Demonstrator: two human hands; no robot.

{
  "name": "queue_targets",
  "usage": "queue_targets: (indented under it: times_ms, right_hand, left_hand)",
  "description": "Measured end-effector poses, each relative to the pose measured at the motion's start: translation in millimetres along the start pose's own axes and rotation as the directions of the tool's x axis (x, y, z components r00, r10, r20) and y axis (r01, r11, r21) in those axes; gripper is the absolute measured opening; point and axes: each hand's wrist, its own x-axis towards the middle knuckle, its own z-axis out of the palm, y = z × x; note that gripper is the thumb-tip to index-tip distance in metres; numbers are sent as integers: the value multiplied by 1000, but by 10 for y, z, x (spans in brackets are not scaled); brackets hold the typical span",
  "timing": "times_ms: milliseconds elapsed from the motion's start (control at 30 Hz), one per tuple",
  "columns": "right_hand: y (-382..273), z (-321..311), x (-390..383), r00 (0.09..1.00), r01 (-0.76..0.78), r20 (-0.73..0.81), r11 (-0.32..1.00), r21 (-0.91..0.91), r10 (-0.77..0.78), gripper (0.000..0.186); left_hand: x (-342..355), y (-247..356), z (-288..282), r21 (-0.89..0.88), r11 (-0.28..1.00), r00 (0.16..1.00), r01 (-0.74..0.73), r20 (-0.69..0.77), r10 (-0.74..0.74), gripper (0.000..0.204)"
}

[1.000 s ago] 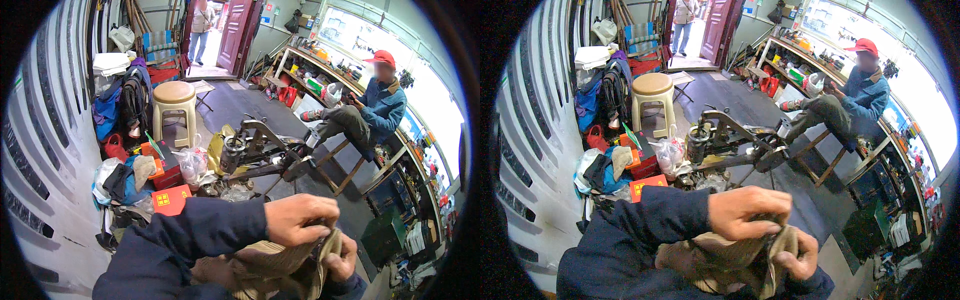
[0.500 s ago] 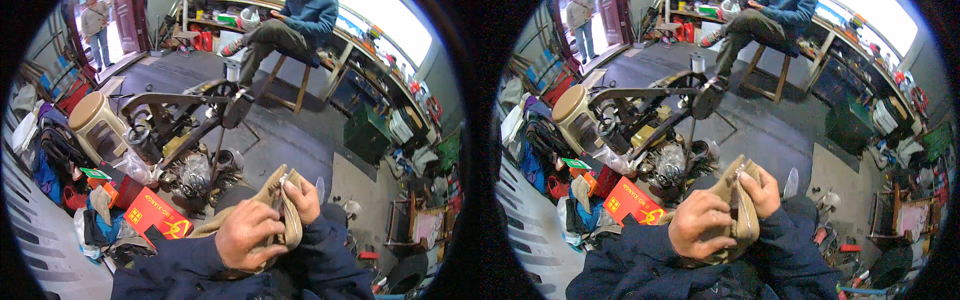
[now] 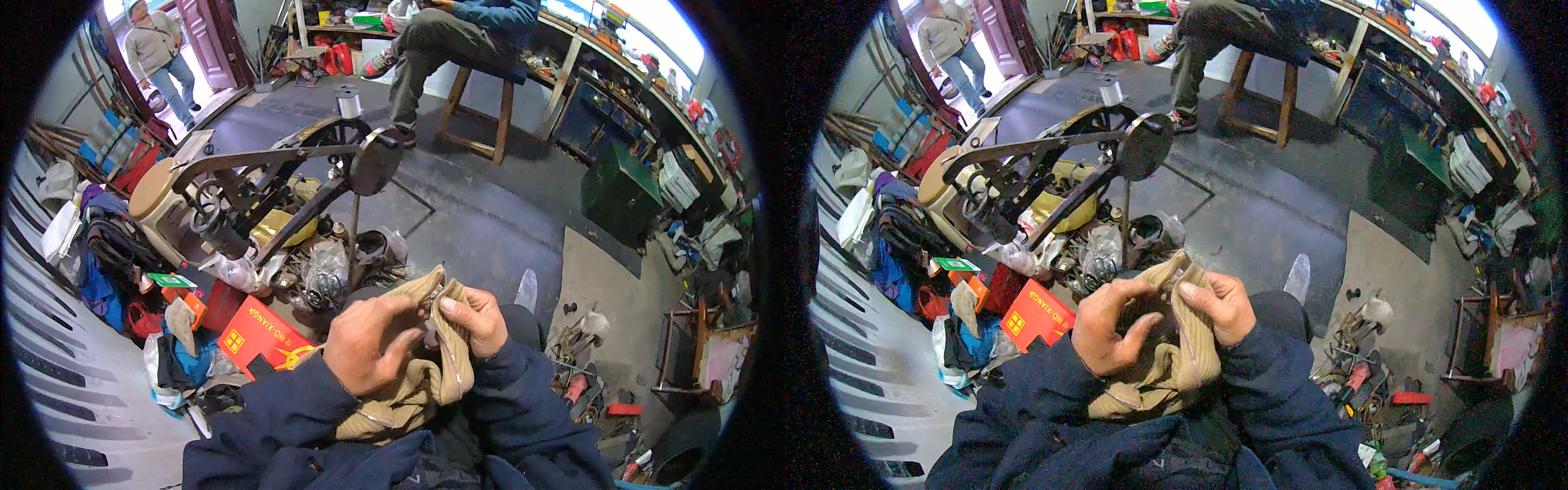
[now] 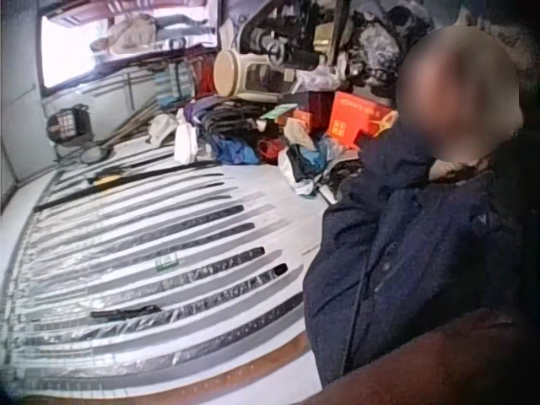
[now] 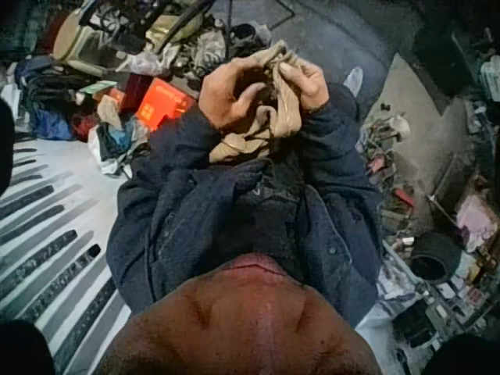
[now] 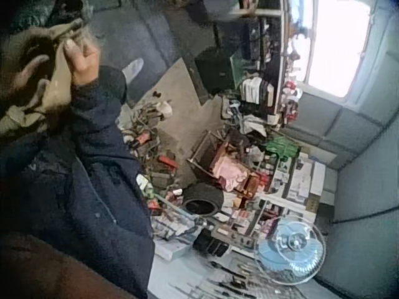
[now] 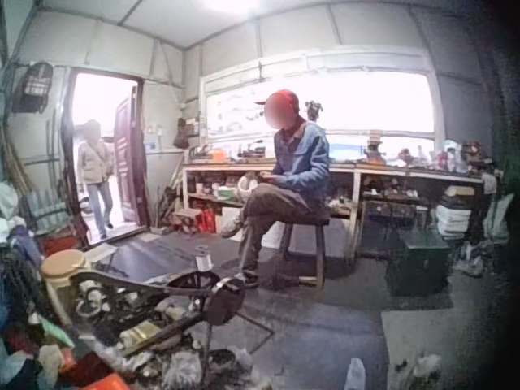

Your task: The person repairs a zipper on a beige corduroy garment. They apply glue to the zipper area, attach a new zipper pull, and use pliers to crimp it into place. The person then tests the zipper by sliding it up and down.

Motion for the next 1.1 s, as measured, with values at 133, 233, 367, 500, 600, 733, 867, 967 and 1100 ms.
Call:
queue_targets:
  times_ms: [133, 233, 367, 500, 600, 733, 867, 967, 1100]
  right_hand:
    - [-23, -146, -224, 992, 37, -117, 993, -110, -50, 25]
    - [-55, -272, -376, 973, 143, -150, 968, -208, -176, 25]
    - [-134, -421, -516, 946, 205, -170, 915, -348, -277, 25]
    - [-171, -493, -596, 943, 188, -197, 919, -347, -267, 26]
    - [-154, -514, -596, 948, 171, -200, 928, -330, -246, 26]
    - [-114, -526, -542, 948, 149, -222, 938, -314, -226, 28]
    - [-105, -526, -518, 953, 100, -259, 968, -229, -160, 30]
    - [-106, -520, -497, 954, 82, -268, 980, -183, -130, 31]
    - [-90, -502, -429, 965, 84, -234, 985, -148, -118, 31]
  left_hand:
    - [211, 41, 269, 97, 993, 997, -74, 35, 71, 41]
    - [358, 109, 495, 127, 987, 991, -98, 102, 85, 38]
    - [456, 227, 730, 96, 988, 983, -119, 153, 104, 28]
    - [458, 257, 835, 72, 987, 965, -145, 232, 125, 28]
    - [429, 235, 858, 103, 985, 963, -136, 247, 107, 37]
    - [407, 209, 844, 102, 980, 971, -169, 186, 148, 44]
    - [448, 158, 777, 164, 951, 957, -263, 172, 235, 43]
    - [487, 92, 683, 158, 942, 935, -297, 248, 253, 43]
    - [542, -3, 628, 134, 930, 922, -342, 239, 304, 36]
